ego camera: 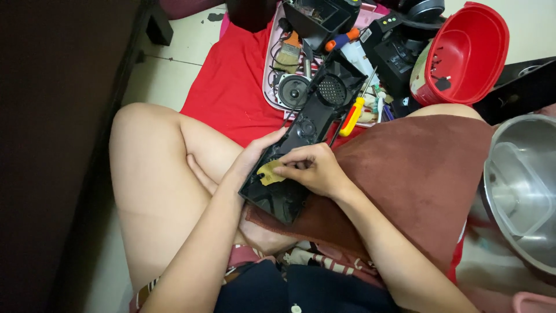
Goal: The person sits on the floor and uses a yellow sponge to wipe the surface of a black electronic device. They rotate the device to clean different sides and vents, occasionally using a screwdriver to assist with the cleaning process.
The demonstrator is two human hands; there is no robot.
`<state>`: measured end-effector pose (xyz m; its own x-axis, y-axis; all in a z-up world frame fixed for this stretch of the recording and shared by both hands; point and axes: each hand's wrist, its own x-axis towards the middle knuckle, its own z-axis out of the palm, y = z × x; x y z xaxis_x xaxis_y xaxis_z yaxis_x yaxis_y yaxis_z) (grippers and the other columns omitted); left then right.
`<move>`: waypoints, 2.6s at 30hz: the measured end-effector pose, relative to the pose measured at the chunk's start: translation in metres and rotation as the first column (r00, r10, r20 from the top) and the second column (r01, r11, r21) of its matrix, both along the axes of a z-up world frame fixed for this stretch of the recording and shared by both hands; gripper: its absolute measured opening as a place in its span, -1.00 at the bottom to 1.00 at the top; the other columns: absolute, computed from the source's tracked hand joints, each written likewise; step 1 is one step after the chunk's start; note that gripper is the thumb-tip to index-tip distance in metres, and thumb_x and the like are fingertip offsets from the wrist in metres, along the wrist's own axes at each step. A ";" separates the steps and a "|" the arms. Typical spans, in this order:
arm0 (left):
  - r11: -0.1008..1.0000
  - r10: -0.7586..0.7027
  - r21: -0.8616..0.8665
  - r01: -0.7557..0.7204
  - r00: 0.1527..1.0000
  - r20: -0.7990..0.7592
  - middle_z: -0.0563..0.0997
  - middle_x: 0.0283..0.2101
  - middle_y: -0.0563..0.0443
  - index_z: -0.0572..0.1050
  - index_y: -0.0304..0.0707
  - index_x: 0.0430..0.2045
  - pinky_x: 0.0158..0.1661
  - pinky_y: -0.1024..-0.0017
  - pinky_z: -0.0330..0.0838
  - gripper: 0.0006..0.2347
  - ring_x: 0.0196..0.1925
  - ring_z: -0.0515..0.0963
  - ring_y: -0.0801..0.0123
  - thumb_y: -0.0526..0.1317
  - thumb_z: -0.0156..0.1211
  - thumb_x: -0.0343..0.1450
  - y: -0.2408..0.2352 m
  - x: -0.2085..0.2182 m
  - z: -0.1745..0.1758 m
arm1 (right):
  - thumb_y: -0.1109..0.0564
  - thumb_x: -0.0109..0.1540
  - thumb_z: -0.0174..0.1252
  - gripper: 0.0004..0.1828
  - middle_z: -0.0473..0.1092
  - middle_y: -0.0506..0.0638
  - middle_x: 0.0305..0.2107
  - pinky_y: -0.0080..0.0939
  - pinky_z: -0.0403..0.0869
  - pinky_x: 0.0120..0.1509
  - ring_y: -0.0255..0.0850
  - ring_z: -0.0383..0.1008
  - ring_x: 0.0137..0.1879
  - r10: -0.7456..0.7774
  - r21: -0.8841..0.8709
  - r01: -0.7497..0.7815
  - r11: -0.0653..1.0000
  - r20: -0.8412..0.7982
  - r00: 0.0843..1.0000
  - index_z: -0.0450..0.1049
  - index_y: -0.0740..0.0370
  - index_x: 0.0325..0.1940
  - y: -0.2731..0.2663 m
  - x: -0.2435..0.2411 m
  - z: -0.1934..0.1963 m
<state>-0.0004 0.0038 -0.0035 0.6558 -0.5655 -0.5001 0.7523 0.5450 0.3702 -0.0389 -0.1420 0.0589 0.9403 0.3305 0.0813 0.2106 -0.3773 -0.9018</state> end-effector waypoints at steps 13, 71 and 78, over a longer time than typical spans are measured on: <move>0.995 -0.045 0.087 0.041 0.998 0.046 0.52 -0.15 -0.20 0.47 -0.25 -0.21 -0.09 0.29 0.41 -0.65 -0.15 0.53 0.17 -0.02 0.19 0.26 -0.005 0.004 -0.030 | 0.14 -0.22 0.34 -0.79 0.19 -0.15 -0.84 -0.37 0.28 -0.51 -0.34 0.23 -0.67 0.040 -0.208 -0.012 0.978 0.129 0.991 0.38 0.07 -0.77 -0.008 0.002 -0.012; 0.332 -0.088 0.942 -0.047 0.993 0.080 0.28 0.06 -0.41 0.14 -0.60 0.02 0.06 0.02 0.18 -0.02 0.15 0.26 -0.06 0.20 0.40 -0.13 0.047 0.061 0.112 | 0.23 0.02 0.19 -0.75 -0.10 -0.16 -0.82 -0.40 0.15 -0.55 -0.43 -0.17 -0.78 -0.387 0.378 0.761 0.526 -0.691 0.611 0.20 0.13 -0.56 -0.074 0.094 0.011; 0.174 -0.136 0.983 0.064 0.990 -0.040 0.11 0.14 -0.51 -0.17 -0.58 0.15 0.08 -0.02 0.09 0.09 0.22 0.13 -0.14 0.23 0.34 -0.04 0.037 0.084 0.092 | 0.19 0.00 0.24 -0.72 0.01 -0.14 -0.75 -0.38 0.13 -0.50 -0.43 -0.10 -0.74 -0.319 0.434 0.799 0.417 -0.753 0.576 0.20 0.09 -0.54 -0.075 0.090 0.023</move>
